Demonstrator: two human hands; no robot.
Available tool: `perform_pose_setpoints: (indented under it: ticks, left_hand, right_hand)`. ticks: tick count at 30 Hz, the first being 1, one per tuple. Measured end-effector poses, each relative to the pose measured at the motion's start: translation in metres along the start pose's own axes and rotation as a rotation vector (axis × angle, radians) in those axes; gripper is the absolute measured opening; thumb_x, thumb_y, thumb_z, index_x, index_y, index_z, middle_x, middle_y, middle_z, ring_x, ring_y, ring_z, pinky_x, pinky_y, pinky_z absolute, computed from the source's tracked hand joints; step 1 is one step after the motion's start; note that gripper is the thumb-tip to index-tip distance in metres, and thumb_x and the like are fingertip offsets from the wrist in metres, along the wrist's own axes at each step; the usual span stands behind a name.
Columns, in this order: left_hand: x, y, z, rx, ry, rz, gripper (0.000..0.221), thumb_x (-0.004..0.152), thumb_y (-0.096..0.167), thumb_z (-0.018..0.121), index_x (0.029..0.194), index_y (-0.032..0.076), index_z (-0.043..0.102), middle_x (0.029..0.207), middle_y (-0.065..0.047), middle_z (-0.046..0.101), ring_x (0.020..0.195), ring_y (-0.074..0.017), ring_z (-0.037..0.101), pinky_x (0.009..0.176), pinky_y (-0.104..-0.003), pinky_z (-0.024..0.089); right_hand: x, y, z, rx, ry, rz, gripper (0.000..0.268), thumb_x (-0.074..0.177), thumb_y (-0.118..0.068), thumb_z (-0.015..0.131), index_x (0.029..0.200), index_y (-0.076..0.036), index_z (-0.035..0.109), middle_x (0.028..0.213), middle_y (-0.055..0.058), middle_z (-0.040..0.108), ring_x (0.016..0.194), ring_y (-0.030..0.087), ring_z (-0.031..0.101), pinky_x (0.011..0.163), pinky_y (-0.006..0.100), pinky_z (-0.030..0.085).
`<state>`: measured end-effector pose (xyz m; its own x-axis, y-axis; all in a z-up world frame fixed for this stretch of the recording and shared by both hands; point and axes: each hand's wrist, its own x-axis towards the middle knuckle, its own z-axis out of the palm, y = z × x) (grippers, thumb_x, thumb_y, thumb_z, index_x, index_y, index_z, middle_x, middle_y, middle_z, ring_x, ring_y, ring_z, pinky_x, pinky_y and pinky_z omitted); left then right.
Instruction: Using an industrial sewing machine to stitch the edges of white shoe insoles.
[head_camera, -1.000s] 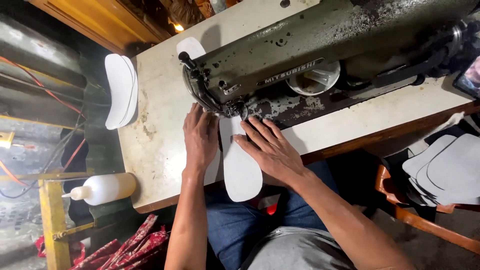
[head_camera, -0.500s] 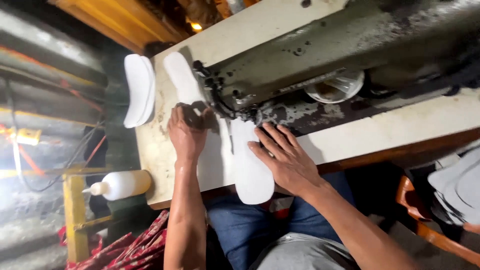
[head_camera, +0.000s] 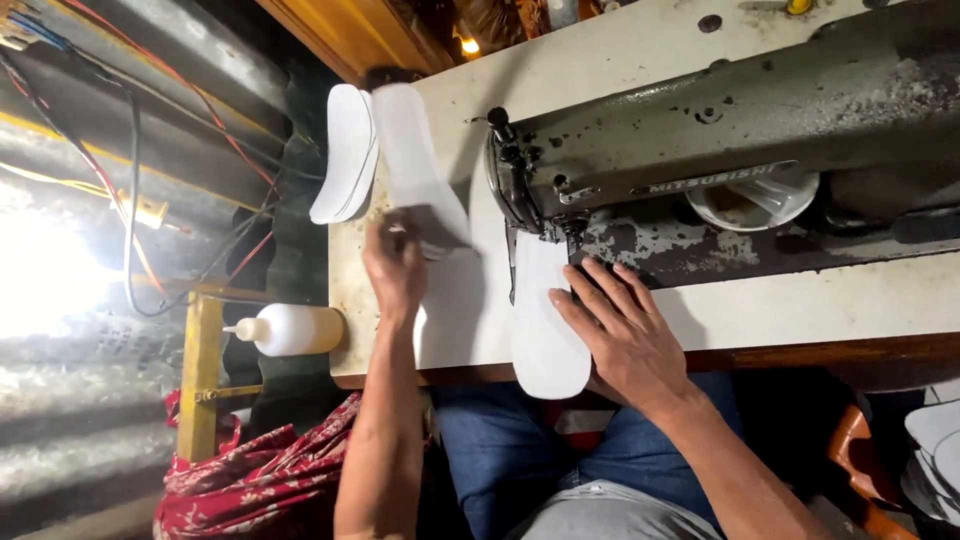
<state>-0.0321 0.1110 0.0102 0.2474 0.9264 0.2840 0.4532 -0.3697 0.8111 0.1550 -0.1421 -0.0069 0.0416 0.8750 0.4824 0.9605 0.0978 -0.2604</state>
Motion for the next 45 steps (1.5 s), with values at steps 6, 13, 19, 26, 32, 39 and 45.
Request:
perform_pose_setpoints:
  ticks: [6, 13, 19, 26, 32, 39, 45]
  left_hand:
    - [0.092, -0.072, -0.063, 0.121, 0.217, 0.326, 0.035, 0.086, -0.015, 0.065, 0.114, 0.005, 0.071, 0.098, -0.021, 0.063, 0.076, -0.0429, 0.073, 0.062, -0.042, 0.059]
    - [0.082, -0.059, -0.06, 0.628, 0.122, 0.221, 0.041, 0.097, 0.023, 0.069, 0.137, 0.018, 0.062, 0.146, -0.02, 0.044, 0.133, -0.0504, 0.047, 0.104, -0.069, 0.041]
    - [0.078, -0.096, -0.045, 0.826, -0.067, 0.048, 0.052, 0.104, 0.055, 0.059, 0.145, 0.022, 0.059, 0.153, -0.019, 0.039, 0.143, -0.0531, 0.034, 0.11, -0.074, 0.028]
    - [0.028, -0.056, -0.025, 0.802, 0.066, 0.195, 0.076, 0.088, 0.024, 0.082, 0.155, 0.015, 0.047, 0.155, -0.026, 0.038, 0.144, -0.0539, 0.03, 0.113, -0.07, 0.026]
    - [-0.072, 0.006, -0.001, 0.583, 0.044, 0.463, 0.071, 0.089, 0.024, 0.081, 0.153, 0.011, 0.053, 0.158, -0.026, 0.037, 0.146, -0.0536, 0.031, 0.115, -0.063, 0.03]
    - [-0.125, 0.049, 0.003, 0.238, -0.44, 0.504, 0.041, 0.103, 0.026, 0.055, 0.133, -0.001, 0.062, 0.156, -0.025, 0.043, 0.15, -0.0478, 0.036, 0.12, -0.061, 0.037]
    - [-0.064, -0.007, -0.002, 0.411, -0.119, 0.573, 0.037, 0.1, 0.011, 0.072, 0.135, 0.003, 0.063, 0.15, -0.026, 0.053, 0.146, -0.0484, 0.045, 0.118, -0.057, 0.041]
  right_hand:
    - [-0.002, 0.0, 0.005, -0.038, 0.058, -0.032, 0.034, 0.104, -0.009, 0.042, 0.13, -0.016, 0.063, 0.139, 0.01, 0.061, 0.141, 0.029, 0.051, 0.12, 0.049, 0.035]
    - [0.0, -0.003, 0.002, 0.021, 0.116, -0.051, 0.033, 0.095, -0.006, 0.055, 0.125, -0.012, 0.066, 0.132, 0.011, 0.066, 0.131, 0.031, 0.058, 0.114, 0.05, 0.042]
    - [0.008, -0.007, -0.021, 0.102, 0.192, -0.086, 0.048, 0.072, -0.015, 0.073, 0.12, -0.008, 0.069, 0.126, 0.012, 0.068, 0.125, 0.031, 0.062, 0.107, 0.048, 0.048]
    - [0.011, -0.009, -0.018, 0.095, 0.168, -0.084, 0.064, 0.063, 0.0, 0.064, 0.127, -0.005, 0.068, 0.126, 0.012, 0.069, 0.125, 0.031, 0.062, 0.11, 0.049, 0.047]
    - [0.008, -0.009, -0.006, 0.121, 0.214, -0.071, 0.045, 0.087, -0.007, 0.055, 0.13, -0.003, 0.067, 0.132, 0.016, 0.066, 0.127, 0.036, 0.061, 0.109, 0.053, 0.045]
    - [-0.01, 0.003, -0.001, 0.123, -0.025, -0.053, 0.068, 0.076, -0.007, 0.083, 0.139, -0.001, 0.056, 0.151, 0.018, 0.052, 0.145, 0.037, 0.045, 0.119, 0.055, 0.038]
    - [-0.014, 0.004, 0.012, 0.131, -0.035, -0.13, 0.09, 0.062, -0.034, 0.091, 0.138, -0.001, 0.058, 0.152, 0.018, 0.051, 0.146, 0.036, 0.041, 0.123, 0.054, 0.027]
